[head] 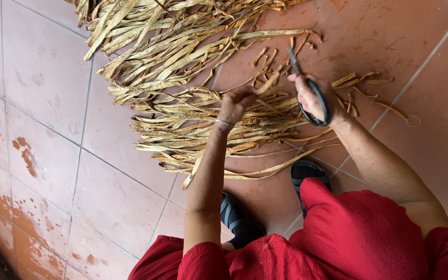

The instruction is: The person sits on a tiled floor and uses a pair of scissors to cut long, dried plant strips into smaller pieces. The person repeatedly picks up strips from a pile, cuts them, and drops the pieces back onto the floor.

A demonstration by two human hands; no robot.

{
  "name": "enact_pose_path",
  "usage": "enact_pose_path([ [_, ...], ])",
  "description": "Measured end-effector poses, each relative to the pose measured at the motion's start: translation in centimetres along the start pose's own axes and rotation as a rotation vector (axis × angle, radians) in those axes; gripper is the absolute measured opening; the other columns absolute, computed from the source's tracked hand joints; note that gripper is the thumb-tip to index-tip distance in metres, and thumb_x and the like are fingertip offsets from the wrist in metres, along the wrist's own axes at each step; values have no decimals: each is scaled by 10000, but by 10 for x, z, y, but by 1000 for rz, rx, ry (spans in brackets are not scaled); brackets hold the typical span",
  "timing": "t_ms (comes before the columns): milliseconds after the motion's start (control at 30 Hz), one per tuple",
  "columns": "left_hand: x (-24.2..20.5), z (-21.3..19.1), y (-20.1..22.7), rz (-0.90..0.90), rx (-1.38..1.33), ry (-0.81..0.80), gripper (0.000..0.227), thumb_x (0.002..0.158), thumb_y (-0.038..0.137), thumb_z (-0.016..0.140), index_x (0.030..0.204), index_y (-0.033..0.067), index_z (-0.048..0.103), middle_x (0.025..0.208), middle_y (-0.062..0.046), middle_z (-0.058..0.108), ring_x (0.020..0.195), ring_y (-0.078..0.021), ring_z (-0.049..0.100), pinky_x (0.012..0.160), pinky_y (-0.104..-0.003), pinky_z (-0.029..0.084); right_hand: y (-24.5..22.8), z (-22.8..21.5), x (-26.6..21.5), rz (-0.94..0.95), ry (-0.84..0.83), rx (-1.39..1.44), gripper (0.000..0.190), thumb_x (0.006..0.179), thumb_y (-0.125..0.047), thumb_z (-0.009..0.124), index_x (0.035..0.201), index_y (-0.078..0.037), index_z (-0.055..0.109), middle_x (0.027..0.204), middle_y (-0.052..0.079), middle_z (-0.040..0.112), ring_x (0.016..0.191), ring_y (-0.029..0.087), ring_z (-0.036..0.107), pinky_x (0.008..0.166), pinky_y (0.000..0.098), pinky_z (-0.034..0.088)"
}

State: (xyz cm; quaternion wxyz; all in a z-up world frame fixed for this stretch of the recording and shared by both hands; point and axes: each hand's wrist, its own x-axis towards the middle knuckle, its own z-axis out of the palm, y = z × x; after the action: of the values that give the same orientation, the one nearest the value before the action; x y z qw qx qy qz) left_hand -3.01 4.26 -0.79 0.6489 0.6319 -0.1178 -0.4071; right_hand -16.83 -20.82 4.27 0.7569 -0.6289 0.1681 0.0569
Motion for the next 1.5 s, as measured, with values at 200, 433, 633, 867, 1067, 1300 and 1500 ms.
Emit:
enact_pose_path([
  [200,1,-1,21,563,844,50,141,930,148,765,1056,95,803,1091,-112,753,995,-252,733,856,-356,628,-12,-5,-1,87,88,132,584,1063,-498,548,1323,24,572,695,-56,427,571,25,399,478,199,341],
  [433,52,-35,27,228,1403,589,411,837,191,772,1236,179,675,1140,-75,618,1106,-297,562,920,-486,465,-5,7,1,141,35,117,542,1059,-466,527,1324,6,556,694,-45,421,571,35,408,461,208,353],
  [633,91,-33,22,266,1527,633,383,888,222,710,1261,249,630,1159,-76,599,1152,-316,526,910,-516,415,9,11,1,123,19,118,499,1070,-410,527,1309,26,570,708,-40,417,579,40,400,451,214,344],
  [867,107,-30,23,223,1518,649,258,818,160,685,1071,209,672,1128,-64,606,1128,-300,536,876,-492,400,10,15,0,135,9,53,503,1075,-404,496,1306,37,569,720,-37,440,564,41,417,452,218,383],
  [1067,68,-21,31,295,1287,532,80,987,223,677,1043,173,649,1030,-52,616,1043,-274,548,880,-452,402,17,16,0,222,-38,123,515,1062,-413,504,1330,23,562,756,-46,455,605,28,437,477,212,381],
  [1300,11,-19,28,338,831,434,49,955,202,719,957,159,697,916,-16,751,858,-163,651,835,-409,478,24,37,3,191,-214,-114,568,1037,-474,485,1349,-5,553,741,-20,536,591,63,485,485,245,437],
  [1500,4,-22,13,259,551,391,96,963,186,747,1016,107,735,966,-68,729,854,-132,753,771,-286,655,7,51,3,266,-217,-294,566,1015,-517,491,1351,-71,586,729,3,593,555,88,488,500,257,447],
])
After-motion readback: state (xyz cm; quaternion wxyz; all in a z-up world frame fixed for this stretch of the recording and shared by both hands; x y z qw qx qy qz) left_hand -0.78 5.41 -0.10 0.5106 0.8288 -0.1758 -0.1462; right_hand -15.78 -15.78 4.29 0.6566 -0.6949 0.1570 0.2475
